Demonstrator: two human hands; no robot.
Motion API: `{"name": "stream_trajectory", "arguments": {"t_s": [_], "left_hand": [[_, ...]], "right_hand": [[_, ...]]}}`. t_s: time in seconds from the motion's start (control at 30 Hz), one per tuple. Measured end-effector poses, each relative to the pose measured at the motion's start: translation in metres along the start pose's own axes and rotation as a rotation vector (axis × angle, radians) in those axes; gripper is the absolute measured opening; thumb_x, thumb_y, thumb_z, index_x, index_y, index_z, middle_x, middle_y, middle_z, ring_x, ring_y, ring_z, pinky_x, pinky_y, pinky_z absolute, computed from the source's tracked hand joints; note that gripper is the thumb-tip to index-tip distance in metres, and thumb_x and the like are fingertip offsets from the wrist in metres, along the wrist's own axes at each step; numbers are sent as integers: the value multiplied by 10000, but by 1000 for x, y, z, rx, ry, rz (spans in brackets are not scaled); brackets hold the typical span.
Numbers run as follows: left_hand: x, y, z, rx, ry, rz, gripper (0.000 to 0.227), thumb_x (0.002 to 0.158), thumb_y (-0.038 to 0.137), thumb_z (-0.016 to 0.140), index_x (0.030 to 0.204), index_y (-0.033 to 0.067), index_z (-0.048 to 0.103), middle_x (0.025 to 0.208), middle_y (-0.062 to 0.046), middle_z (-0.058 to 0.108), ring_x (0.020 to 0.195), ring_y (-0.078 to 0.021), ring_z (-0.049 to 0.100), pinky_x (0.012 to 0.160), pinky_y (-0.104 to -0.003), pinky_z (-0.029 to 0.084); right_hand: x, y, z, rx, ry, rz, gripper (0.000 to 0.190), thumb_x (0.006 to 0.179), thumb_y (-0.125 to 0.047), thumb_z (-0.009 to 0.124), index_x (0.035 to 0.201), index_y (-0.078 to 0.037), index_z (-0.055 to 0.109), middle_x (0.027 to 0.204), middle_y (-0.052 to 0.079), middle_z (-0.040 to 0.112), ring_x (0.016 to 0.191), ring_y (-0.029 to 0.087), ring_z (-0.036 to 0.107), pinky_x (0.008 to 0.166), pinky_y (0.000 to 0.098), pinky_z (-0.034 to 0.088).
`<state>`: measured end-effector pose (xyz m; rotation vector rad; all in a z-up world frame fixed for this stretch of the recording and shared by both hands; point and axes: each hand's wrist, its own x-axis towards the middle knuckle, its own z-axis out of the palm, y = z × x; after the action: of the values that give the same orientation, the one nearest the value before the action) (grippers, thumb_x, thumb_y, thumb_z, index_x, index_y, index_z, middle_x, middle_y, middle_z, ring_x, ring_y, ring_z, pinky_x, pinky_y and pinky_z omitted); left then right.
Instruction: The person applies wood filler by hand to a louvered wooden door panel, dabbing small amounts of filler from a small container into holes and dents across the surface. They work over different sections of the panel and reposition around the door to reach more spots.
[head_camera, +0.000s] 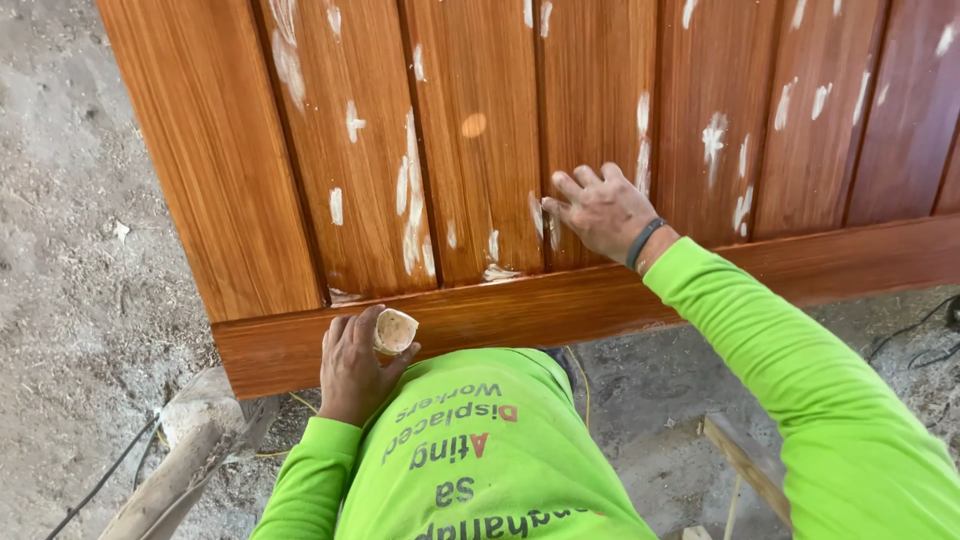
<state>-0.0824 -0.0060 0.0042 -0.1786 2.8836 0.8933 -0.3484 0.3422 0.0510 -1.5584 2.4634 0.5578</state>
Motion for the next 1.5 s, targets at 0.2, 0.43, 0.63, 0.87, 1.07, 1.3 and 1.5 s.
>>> {"name": "stream_trajectory", "arguments": {"t_s": [0.2,0.43,0.63,0.87,1.07,1.3,1.5], "left_hand": [[2,3,0,-7,8,-2,773,698,551,843,1311,141,612,1046,-78,690,1043,-288,646,866,-433,521],[3,1,0,-18,16,2,765,704,552,835,1313,147,610,1031,-69,685,1031,-285,648,855,-435,520],[-1,-1,-1,-25,31,-12,768,690,528,847,1305,132,612,1008,-93,681,1015,-308,646,844,-460,520],[-13,-7,-2,-48,71,-49,766,705,535,846,1314,134,611,1026,-82,685,1026,-292,644,851,-435,520],[-21,-10,4,-65,63,-35,792,667,535,864,1306,137,615,1028,-76,691,1031,-284,643,857,-434,522],[-28,-11,-9,-53,101,-3,784,663,479,861,1314,129,599,1019,-88,680,1033,-298,642,865,-447,523],[-50,-10,-5,-48,158,-93,775,694,499,834,1335,141,587,1034,-70,671,1054,-287,635,858,-443,514]], "right_hand": [[-13,-31,-15,-37,-318,-251,315,1029,-173,467,1286,-230,640,1273,33,572,1028,189,567,757,342,439],[6,4,-35,-79,-346,-200,287,1037,-185,470,1217,-295,666,1262,7,562,1022,175,571,788,322,467],[8,9,-5,-44,-16,14,222,1033,-246,529,1159,-307,702,1175,18,533,1036,217,585,799,377,444],[-20,-46,24,59,-15,-109,193,934,-210,554,1053,-204,705,1148,24,548,1000,248,567,772,413,438],[-12,-33,-9,214,-89,65,235,979,-186,492,1040,-246,712,1146,8,569,1025,236,622,798,396,489],[11,-12,38,-56,77,22,164,973,-245,508,1034,-312,645,1141,-15,585,1008,217,651,775,365,454],[21,-3,27,-110,-80,-129,217,966,-181,507,1086,-333,606,1156,-27,593,985,191,648,755,351,454]]}}
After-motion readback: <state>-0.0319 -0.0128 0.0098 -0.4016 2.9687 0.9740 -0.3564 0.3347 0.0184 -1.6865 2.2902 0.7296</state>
